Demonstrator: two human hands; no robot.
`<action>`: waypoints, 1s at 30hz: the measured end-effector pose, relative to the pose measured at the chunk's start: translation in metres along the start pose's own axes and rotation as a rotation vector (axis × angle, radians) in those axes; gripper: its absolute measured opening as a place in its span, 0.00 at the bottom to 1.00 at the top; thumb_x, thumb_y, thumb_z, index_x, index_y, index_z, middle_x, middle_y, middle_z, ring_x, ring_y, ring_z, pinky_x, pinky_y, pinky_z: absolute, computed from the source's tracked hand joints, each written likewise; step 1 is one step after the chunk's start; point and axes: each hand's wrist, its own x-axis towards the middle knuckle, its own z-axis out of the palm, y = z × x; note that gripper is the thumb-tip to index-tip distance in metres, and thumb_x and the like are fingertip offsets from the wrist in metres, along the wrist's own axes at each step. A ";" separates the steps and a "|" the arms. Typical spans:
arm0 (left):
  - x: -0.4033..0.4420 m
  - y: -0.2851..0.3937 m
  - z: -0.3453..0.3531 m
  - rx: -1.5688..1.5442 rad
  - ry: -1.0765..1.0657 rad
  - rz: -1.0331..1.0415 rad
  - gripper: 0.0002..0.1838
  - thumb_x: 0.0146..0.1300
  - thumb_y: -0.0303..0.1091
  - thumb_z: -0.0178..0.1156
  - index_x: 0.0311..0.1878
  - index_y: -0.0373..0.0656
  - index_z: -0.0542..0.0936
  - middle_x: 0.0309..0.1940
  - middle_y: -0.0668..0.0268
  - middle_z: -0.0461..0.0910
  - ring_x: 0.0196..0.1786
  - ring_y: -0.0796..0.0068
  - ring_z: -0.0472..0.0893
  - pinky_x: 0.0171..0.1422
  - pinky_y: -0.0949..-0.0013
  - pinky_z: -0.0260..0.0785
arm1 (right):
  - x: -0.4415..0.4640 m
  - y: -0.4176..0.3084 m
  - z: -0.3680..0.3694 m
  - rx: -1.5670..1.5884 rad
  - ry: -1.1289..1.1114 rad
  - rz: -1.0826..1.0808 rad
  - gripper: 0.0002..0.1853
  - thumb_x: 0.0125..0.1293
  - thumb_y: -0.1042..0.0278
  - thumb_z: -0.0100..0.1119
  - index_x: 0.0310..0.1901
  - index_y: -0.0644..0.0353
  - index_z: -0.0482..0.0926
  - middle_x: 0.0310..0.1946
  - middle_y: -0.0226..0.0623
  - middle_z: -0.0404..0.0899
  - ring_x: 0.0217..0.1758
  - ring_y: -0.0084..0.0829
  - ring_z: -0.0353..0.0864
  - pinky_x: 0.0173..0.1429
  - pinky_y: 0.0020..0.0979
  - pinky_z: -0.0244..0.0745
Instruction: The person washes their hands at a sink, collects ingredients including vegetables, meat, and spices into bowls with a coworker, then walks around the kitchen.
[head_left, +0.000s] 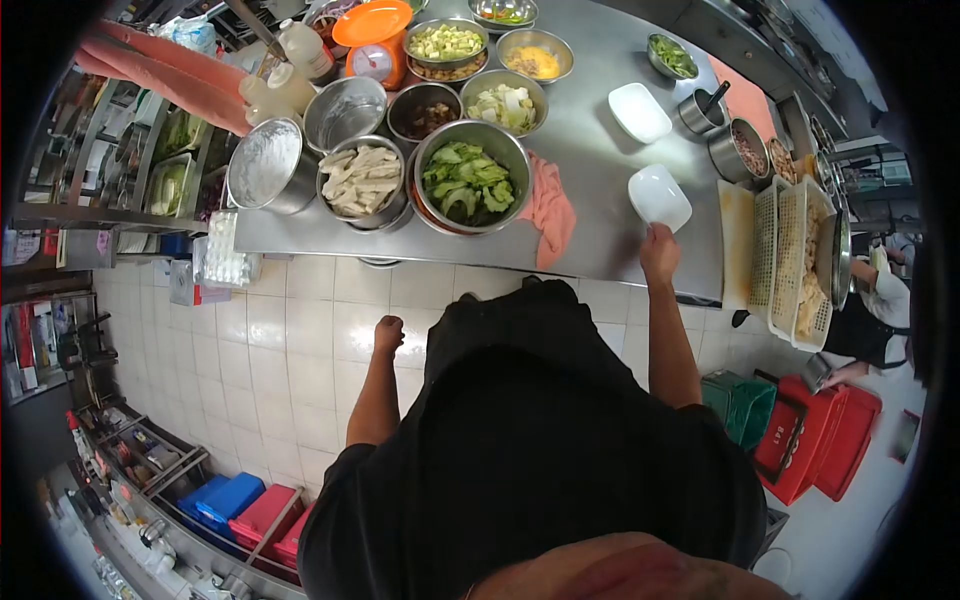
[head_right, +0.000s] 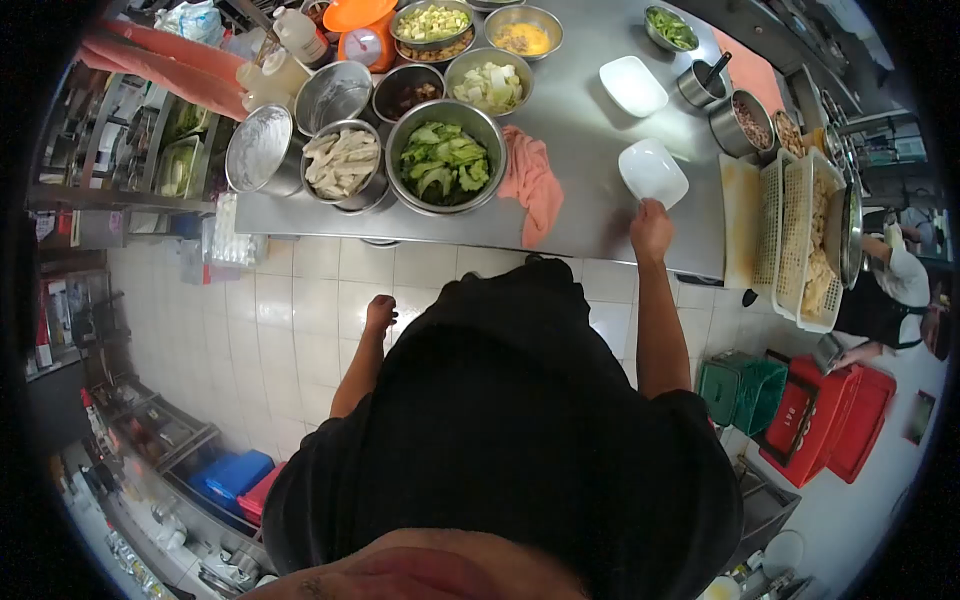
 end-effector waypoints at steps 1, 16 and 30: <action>0.000 -0.001 0.000 0.008 0.006 0.008 0.08 0.58 0.33 0.56 0.39 0.41 0.78 0.22 0.65 0.76 0.22 0.75 0.76 0.21 0.71 0.69 | 0.002 0.008 0.005 -0.027 -0.015 0.007 0.08 0.63 0.69 0.54 0.40 0.61 0.80 0.38 0.48 0.81 0.40 0.51 0.80 0.44 0.45 0.75; -0.154 -0.094 -0.013 0.107 0.207 -0.050 0.14 0.57 0.32 0.56 0.44 0.36 0.76 0.32 0.59 0.81 0.26 0.68 0.80 0.23 0.67 0.73 | -0.025 -0.176 0.006 0.721 -0.929 -0.605 0.05 0.58 0.68 0.54 0.31 0.59 0.74 0.31 0.43 0.75 0.35 0.47 0.76 0.40 0.46 0.70; -0.142 -0.178 -0.046 0.052 0.398 -0.039 0.10 0.56 0.31 0.57 0.38 0.37 0.80 0.25 0.62 0.80 0.29 0.70 0.80 0.32 0.68 0.74 | -0.081 -0.293 0.045 0.640 -1.067 -1.038 0.14 0.58 0.66 0.59 0.45 0.61 0.80 0.43 0.43 0.79 0.45 0.43 0.80 0.50 0.39 0.75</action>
